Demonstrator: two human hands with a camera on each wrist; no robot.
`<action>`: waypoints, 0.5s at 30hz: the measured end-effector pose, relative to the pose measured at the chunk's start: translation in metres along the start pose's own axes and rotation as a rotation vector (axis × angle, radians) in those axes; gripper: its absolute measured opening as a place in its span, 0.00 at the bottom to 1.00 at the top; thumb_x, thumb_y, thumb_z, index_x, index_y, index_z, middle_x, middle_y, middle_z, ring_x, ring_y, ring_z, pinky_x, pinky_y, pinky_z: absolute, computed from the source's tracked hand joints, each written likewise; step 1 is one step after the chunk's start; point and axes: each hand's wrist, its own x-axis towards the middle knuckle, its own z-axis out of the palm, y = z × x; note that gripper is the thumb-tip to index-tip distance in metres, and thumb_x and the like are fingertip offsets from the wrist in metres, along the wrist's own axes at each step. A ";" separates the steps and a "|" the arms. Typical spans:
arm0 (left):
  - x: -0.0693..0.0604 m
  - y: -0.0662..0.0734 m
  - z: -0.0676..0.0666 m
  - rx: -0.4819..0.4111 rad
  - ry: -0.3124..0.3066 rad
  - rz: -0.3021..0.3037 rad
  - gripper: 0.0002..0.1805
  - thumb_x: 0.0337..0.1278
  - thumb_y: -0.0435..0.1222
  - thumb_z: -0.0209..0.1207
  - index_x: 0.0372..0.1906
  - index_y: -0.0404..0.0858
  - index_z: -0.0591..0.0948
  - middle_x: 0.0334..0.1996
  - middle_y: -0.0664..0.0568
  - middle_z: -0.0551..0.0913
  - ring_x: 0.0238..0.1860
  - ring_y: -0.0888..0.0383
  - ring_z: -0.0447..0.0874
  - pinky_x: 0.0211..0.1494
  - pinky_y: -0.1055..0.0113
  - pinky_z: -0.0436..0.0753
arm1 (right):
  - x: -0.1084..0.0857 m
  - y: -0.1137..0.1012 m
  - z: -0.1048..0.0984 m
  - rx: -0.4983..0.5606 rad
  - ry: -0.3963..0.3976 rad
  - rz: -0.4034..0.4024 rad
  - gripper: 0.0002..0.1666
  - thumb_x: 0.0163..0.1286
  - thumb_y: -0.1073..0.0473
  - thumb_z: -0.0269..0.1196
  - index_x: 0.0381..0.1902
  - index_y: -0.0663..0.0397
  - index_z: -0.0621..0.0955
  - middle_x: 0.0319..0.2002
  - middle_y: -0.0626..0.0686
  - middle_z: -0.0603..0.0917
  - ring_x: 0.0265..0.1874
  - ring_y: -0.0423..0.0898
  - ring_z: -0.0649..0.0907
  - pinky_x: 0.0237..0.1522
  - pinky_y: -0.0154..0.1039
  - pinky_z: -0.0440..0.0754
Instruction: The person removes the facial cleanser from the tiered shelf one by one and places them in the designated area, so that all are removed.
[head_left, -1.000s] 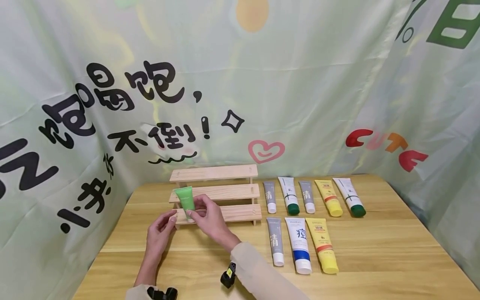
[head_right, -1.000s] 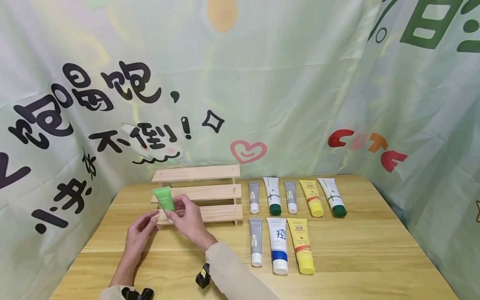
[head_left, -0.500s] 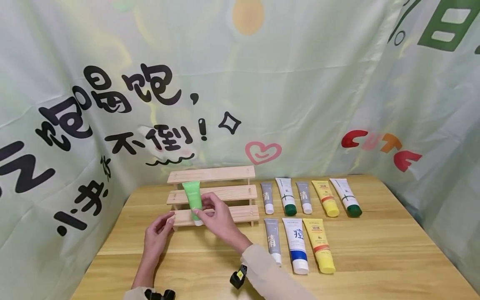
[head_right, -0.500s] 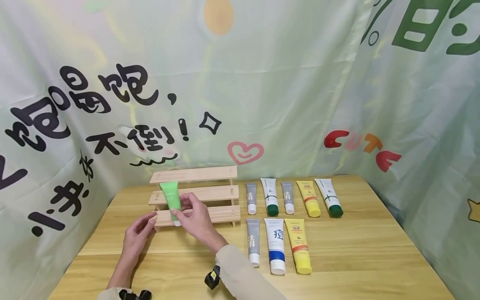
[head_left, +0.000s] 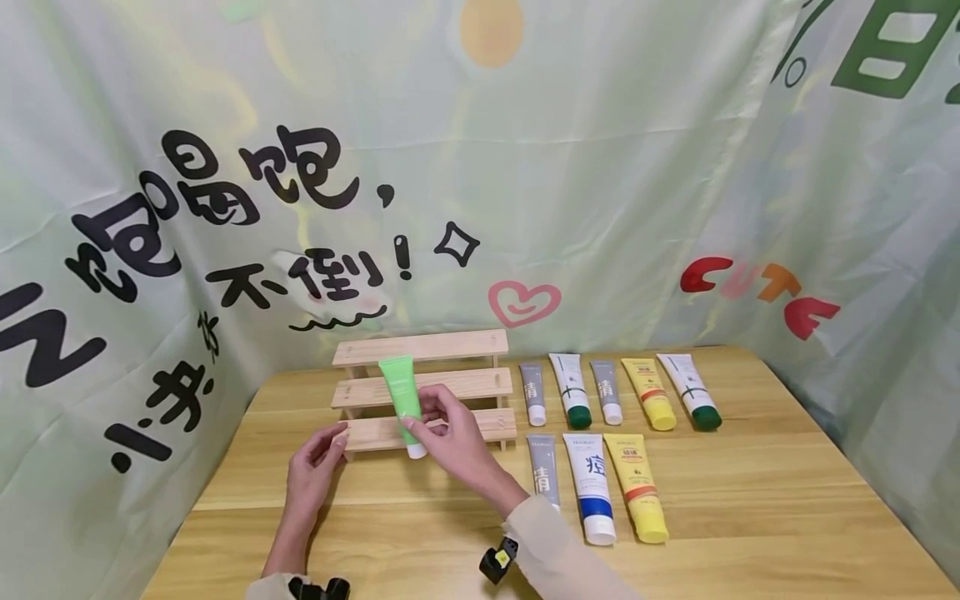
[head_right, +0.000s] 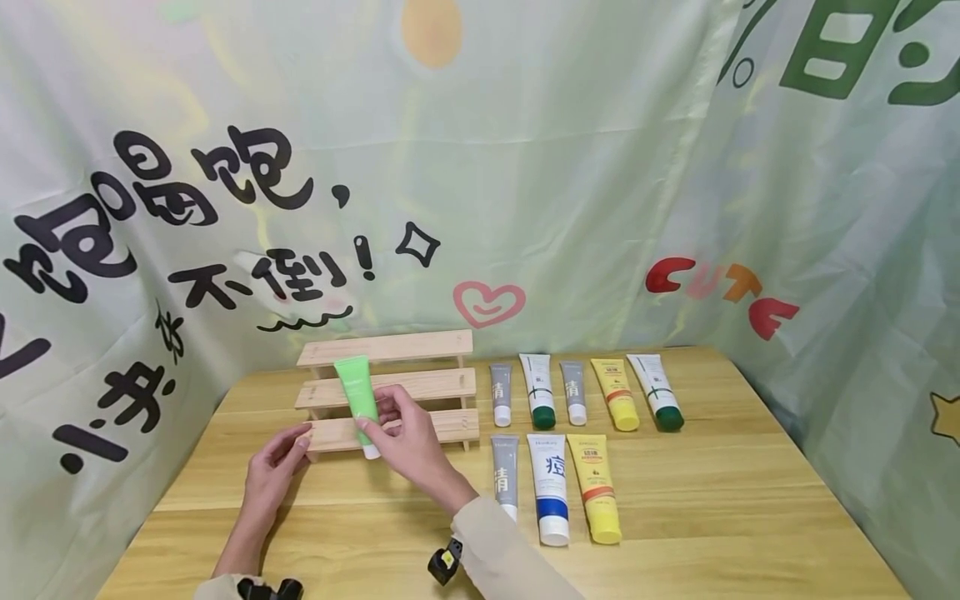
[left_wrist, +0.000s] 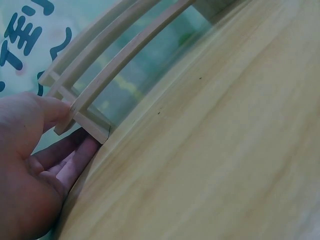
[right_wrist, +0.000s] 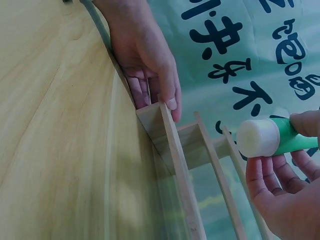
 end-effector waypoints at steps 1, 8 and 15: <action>0.000 0.000 0.000 -0.001 0.001 0.001 0.19 0.75 0.37 0.59 0.61 0.31 0.81 0.60 0.36 0.80 0.43 0.69 0.81 0.48 0.79 0.83 | -0.001 -0.001 -0.002 0.002 0.001 0.005 0.19 0.72 0.58 0.68 0.57 0.56 0.77 0.45 0.54 0.83 0.45 0.50 0.82 0.46 0.39 0.87; -0.001 0.000 0.000 0.000 0.010 -0.006 0.18 0.74 0.36 0.59 0.61 0.30 0.81 0.60 0.37 0.80 0.44 0.70 0.81 0.47 0.79 0.83 | -0.012 -0.004 -0.014 0.001 -0.016 0.021 0.19 0.72 0.59 0.68 0.57 0.58 0.77 0.45 0.55 0.83 0.45 0.51 0.82 0.46 0.39 0.85; 0.000 0.000 0.000 0.003 -0.004 -0.014 0.20 0.74 0.38 0.60 0.63 0.32 0.81 0.62 0.37 0.80 0.44 0.71 0.80 0.48 0.80 0.82 | -0.022 -0.010 -0.027 -0.005 -0.007 0.036 0.19 0.72 0.59 0.68 0.57 0.57 0.78 0.45 0.55 0.82 0.45 0.52 0.82 0.43 0.36 0.87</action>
